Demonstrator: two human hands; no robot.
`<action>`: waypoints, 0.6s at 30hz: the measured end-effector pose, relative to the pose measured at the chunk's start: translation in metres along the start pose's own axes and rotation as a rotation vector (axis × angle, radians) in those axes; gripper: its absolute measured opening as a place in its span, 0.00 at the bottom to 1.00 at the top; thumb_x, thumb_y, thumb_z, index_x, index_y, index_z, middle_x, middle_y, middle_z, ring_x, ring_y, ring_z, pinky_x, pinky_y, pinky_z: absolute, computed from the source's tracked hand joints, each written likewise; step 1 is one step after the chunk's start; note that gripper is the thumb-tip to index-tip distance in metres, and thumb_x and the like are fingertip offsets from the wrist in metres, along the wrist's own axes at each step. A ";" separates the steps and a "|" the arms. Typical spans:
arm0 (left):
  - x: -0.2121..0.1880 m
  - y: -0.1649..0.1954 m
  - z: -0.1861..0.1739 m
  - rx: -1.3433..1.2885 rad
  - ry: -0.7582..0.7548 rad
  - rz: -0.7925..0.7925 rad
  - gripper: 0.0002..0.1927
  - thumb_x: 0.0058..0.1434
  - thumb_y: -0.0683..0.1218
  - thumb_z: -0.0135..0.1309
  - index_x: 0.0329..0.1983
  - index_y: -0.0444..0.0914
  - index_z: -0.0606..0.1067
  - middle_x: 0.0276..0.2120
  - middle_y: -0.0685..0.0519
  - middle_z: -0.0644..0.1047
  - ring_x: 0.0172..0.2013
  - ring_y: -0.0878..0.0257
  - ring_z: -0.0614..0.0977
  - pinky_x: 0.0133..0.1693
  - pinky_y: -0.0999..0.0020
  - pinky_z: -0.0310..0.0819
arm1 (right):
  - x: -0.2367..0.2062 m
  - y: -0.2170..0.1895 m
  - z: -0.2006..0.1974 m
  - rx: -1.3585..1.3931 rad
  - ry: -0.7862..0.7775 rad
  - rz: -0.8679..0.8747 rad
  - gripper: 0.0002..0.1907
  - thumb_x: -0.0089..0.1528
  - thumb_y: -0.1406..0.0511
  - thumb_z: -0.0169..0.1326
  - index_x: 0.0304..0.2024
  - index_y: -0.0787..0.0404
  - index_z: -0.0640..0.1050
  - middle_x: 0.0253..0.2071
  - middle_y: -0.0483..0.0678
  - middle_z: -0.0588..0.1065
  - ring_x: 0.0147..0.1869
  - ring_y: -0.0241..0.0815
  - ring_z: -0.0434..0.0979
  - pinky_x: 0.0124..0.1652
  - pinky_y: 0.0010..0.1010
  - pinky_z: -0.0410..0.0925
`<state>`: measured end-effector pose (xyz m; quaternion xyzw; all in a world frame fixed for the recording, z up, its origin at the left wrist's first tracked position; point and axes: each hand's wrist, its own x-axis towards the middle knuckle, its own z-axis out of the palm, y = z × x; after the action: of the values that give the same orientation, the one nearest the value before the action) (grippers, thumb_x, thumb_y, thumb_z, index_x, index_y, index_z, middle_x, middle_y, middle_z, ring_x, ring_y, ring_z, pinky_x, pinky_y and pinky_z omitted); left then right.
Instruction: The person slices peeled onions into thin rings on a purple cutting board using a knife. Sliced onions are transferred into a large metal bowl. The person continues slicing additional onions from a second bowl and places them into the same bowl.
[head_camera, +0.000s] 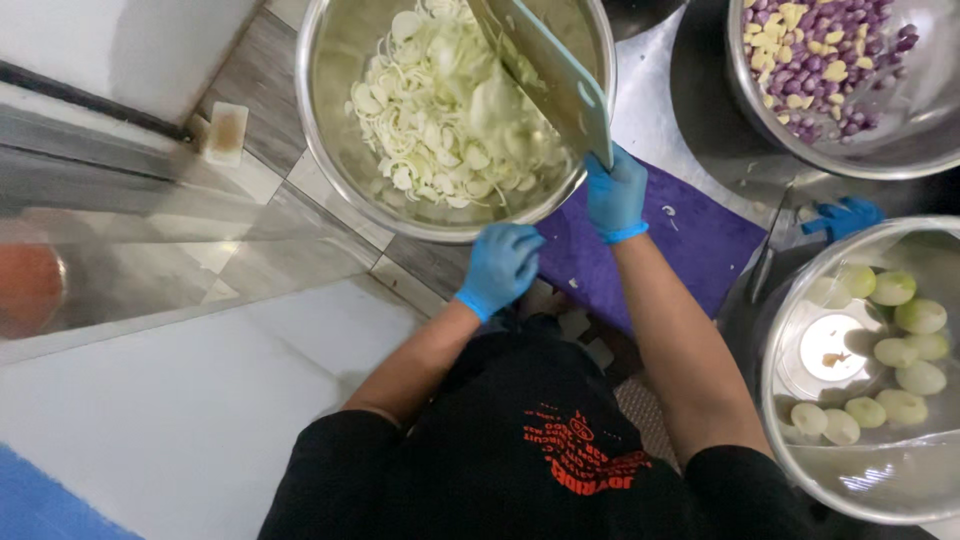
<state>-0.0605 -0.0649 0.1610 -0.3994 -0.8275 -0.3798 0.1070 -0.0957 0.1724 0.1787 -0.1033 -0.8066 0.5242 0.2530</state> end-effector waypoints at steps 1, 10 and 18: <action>-0.001 -0.008 -0.013 0.094 0.009 -0.068 0.16 0.58 0.46 0.59 0.50 0.43 0.77 0.50 0.49 0.76 0.51 0.48 0.76 0.56 0.49 0.66 | 0.002 -0.001 0.001 0.015 -0.005 0.059 0.11 0.67 0.72 0.56 0.52 0.70 0.79 0.41 0.50 0.81 0.47 0.34 0.77 0.47 0.28 0.71; -0.012 -0.032 -0.029 0.188 -0.071 -0.169 0.25 0.59 0.49 0.58 0.59 0.37 0.71 0.55 0.46 0.75 0.54 0.49 0.75 0.58 0.51 0.64 | -0.007 -0.036 -0.048 0.076 0.125 -0.066 0.11 0.68 0.75 0.56 0.53 0.68 0.79 0.50 0.48 0.80 0.54 0.36 0.78 0.56 0.30 0.71; -0.013 -0.030 -0.034 0.138 -0.165 -0.151 0.29 0.58 0.49 0.57 0.62 0.36 0.69 0.54 0.45 0.75 0.53 0.48 0.75 0.58 0.51 0.64 | -0.050 -0.006 -0.023 0.148 0.173 0.112 0.10 0.68 0.74 0.57 0.52 0.68 0.80 0.48 0.44 0.80 0.52 0.33 0.76 0.53 0.27 0.71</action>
<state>-0.0784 -0.1081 0.1622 -0.3577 -0.8853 -0.2948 0.0367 -0.0409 0.1662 0.1760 -0.1743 -0.7339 0.5845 0.2990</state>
